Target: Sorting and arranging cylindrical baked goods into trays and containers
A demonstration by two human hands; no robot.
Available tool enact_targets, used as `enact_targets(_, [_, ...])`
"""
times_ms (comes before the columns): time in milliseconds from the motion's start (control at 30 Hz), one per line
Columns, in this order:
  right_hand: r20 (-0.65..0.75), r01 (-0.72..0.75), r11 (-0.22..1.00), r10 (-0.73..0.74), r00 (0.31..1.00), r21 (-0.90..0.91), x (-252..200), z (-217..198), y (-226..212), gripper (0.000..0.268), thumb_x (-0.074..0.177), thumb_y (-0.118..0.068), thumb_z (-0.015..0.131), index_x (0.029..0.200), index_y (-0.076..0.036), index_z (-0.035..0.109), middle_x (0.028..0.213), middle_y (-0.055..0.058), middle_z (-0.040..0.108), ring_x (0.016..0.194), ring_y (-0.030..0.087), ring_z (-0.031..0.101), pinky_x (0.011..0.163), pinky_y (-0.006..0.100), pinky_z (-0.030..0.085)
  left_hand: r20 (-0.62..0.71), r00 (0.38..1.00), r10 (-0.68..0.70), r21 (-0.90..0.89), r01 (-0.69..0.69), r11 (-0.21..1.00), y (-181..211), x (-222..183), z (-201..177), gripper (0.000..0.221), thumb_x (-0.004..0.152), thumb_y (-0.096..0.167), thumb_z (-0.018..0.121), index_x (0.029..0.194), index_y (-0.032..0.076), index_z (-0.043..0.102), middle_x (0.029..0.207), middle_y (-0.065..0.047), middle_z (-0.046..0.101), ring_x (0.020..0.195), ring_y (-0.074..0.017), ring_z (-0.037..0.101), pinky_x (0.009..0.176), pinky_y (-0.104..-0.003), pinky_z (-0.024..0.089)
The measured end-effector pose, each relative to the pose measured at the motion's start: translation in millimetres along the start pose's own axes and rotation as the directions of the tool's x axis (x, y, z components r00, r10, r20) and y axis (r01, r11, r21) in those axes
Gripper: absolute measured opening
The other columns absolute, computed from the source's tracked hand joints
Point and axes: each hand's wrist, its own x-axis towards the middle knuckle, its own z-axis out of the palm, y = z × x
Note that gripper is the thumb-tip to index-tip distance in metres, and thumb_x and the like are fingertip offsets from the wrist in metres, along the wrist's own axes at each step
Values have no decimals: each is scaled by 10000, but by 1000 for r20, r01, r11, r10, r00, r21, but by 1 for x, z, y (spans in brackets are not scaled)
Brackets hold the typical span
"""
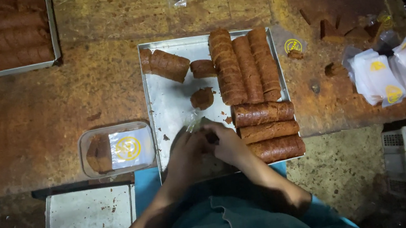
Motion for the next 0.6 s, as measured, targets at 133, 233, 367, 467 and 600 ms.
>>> enact_targets(133, [52,-95,994,92,994,62,-4,-18,-45,450,870,-279,755,1275,-119,639,1233,179,708,1256,384,627,1082,499,506,-71,994,77,74,-72,995,7,-2,7,198,794,94,761,941,133,634,905,-125,656,902,-402,684,731,-450,563])
enact_targets(233, [-39,55,984,-49,998,169,-2,-9,-28,535,832,63,660,1333,-126,648,1294,192,693,1208,414,650,1030,515,541,-113,989,91,-9,-93,996,14,-6,9,278,847,155,807,1069,70,663,995,-203,674,1019,-452,676,792,-515,566])
enact_targets(367, [-128,128,822,-67,989,555,21,7,9,343,929,-7,645,1254,-102,701,1119,125,751,1045,224,692,954,397,561,-118,962,248,91,-239,967,-4,-3,5,461,752,269,879,1102,74,650,1053,-141,644,1080,-365,638,909,-472,539])
enact_targets(467, [-117,122,742,-59,991,660,15,-3,4,280,1003,-35,569,1258,-51,683,990,101,762,895,143,675,850,320,578,-157,969,190,100,-176,979,1,4,-5,514,764,322,902,1171,120,660,1054,-91,663,1059,-331,665,895,-462,549])
enact_targets(600, [-67,234,874,-227,972,426,-6,-27,1,380,892,-81,773,1265,-83,697,1046,182,723,1019,324,674,942,494,516,-18,987,-157,-127,154,980,3,-3,-20,373,858,108,797,1209,107,671,1032,-182,745,964,-414,738,793,-522,604])
